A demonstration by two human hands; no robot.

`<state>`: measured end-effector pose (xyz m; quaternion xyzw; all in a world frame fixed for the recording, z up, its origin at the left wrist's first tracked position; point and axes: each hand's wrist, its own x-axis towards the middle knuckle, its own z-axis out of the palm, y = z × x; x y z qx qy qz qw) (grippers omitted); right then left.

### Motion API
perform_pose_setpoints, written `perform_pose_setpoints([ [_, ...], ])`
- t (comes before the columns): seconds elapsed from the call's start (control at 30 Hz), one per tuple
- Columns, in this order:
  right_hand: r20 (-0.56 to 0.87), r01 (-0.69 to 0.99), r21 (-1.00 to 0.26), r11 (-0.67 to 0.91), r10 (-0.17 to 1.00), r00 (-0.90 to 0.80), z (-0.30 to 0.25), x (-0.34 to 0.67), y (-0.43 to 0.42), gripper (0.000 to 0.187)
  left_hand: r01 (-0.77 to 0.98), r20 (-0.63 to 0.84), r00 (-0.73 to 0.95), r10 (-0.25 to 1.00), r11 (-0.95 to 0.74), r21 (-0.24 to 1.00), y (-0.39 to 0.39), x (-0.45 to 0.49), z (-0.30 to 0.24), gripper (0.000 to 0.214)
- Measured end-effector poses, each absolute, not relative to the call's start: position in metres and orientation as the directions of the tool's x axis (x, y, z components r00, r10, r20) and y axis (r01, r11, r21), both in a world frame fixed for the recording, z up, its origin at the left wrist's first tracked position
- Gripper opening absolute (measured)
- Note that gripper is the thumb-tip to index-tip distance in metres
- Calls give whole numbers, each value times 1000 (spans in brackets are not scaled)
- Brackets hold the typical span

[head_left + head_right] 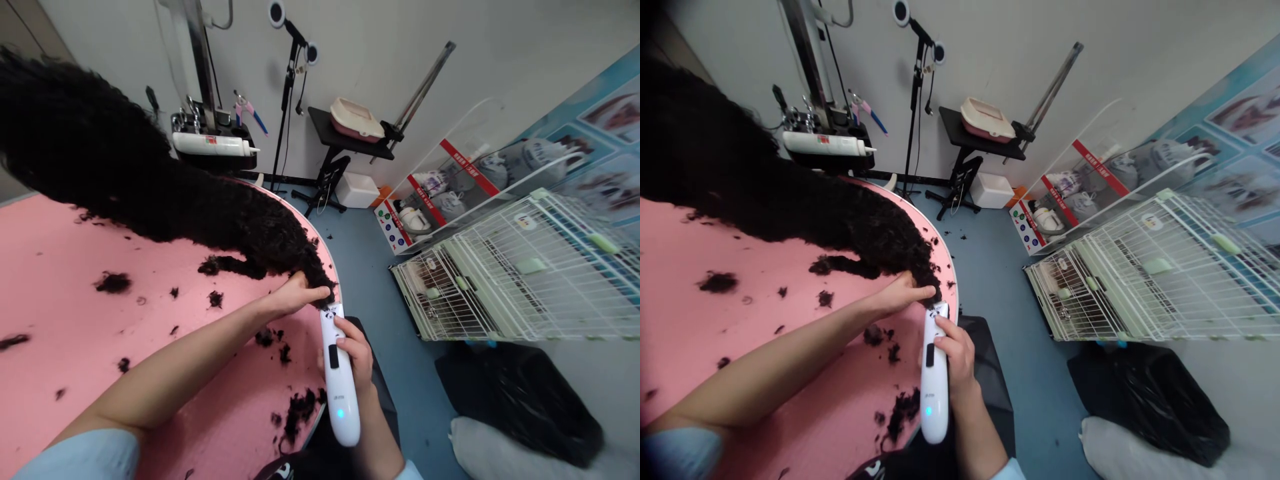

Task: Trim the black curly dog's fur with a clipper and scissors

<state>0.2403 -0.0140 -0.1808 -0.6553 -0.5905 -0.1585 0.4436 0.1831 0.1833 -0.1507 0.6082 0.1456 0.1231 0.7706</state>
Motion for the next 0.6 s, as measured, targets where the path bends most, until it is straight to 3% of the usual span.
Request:
perform_pose_setpoints([
  [0.17,597,885,-455,104,772,216,-173,238,-15,35,19,-93,927,362,204,979,185,182,-153,23],
  [0.27,664,859,-499,113,687,295,-181,230,-20,47,9,-88,929,360,216,976,183,182,-151,20],
  [0.4,769,897,-440,51,537,346,-193,225,-31,50,-52,-52,922,384,257,965,181,183,-150,15],
  [0.53,743,935,-348,63,627,234,-192,228,-37,36,-91,-17,922,386,259,962,180,184,-156,20],
  [0.6,710,931,-361,50,662,239,-193,229,-38,33,-79,-25,924,381,256,964,180,184,-160,21],
])
